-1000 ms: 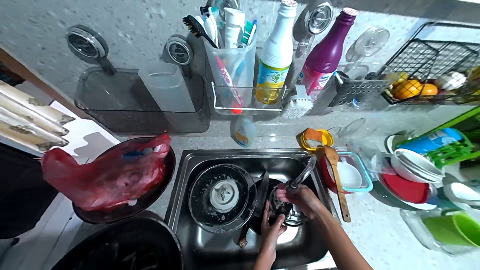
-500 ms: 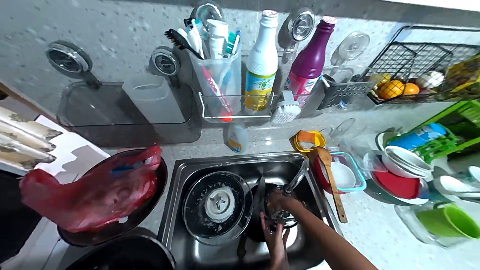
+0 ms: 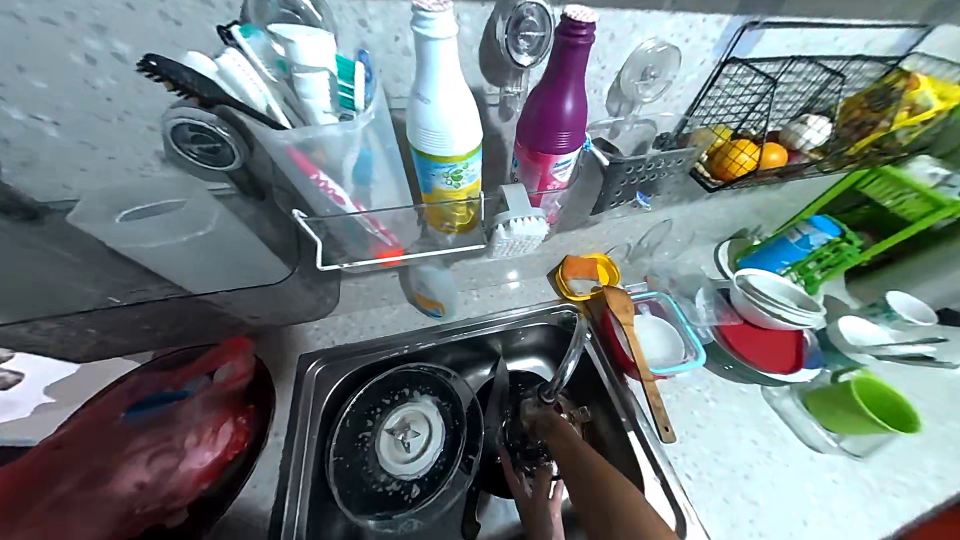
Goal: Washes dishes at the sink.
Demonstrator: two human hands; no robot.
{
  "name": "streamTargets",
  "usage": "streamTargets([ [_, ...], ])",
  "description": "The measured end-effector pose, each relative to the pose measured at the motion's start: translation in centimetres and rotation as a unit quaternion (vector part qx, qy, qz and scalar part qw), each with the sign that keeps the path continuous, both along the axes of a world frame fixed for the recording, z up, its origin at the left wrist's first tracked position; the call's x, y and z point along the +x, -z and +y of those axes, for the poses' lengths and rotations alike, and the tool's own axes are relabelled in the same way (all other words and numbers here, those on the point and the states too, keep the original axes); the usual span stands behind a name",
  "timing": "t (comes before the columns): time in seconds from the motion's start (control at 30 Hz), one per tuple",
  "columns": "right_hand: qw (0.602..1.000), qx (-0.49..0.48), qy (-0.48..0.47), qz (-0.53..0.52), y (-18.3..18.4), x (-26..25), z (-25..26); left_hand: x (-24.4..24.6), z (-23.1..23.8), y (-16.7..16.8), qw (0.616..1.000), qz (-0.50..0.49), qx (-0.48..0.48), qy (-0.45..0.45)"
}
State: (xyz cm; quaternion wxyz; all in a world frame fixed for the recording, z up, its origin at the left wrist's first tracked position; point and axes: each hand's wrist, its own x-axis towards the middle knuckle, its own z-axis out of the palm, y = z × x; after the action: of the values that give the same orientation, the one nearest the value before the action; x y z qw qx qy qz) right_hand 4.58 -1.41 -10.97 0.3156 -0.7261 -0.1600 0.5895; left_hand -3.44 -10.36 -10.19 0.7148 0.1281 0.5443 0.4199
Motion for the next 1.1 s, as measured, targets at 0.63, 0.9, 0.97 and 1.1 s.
streamTargets([
  [0.63, 0.998, -0.031, -0.012, 0.055, 3.4, 1.1, 0.1, -0.6, -0.3, 1.3, 0.998, -0.056, 0.007, -0.018],
  [0.9, 0.946, -0.125, -0.27, -0.127, 0.8, 1.2, 1.7, -0.8, -0.2, 1.3, 0.998, -0.064, -0.008, -0.028],
  [0.97, 0.905, -0.128, -0.372, -0.164, 0.2, 1.5, 1.8, -0.8, -0.2, 1.8, 0.997, -0.067, -0.008, -0.027],
  [1.1, 0.901, -0.097, -0.397, -0.143, 3.6, 2.5, 2.6, -0.8, -0.6, 2.9, 0.997, -0.08, 0.012, -0.019],
])
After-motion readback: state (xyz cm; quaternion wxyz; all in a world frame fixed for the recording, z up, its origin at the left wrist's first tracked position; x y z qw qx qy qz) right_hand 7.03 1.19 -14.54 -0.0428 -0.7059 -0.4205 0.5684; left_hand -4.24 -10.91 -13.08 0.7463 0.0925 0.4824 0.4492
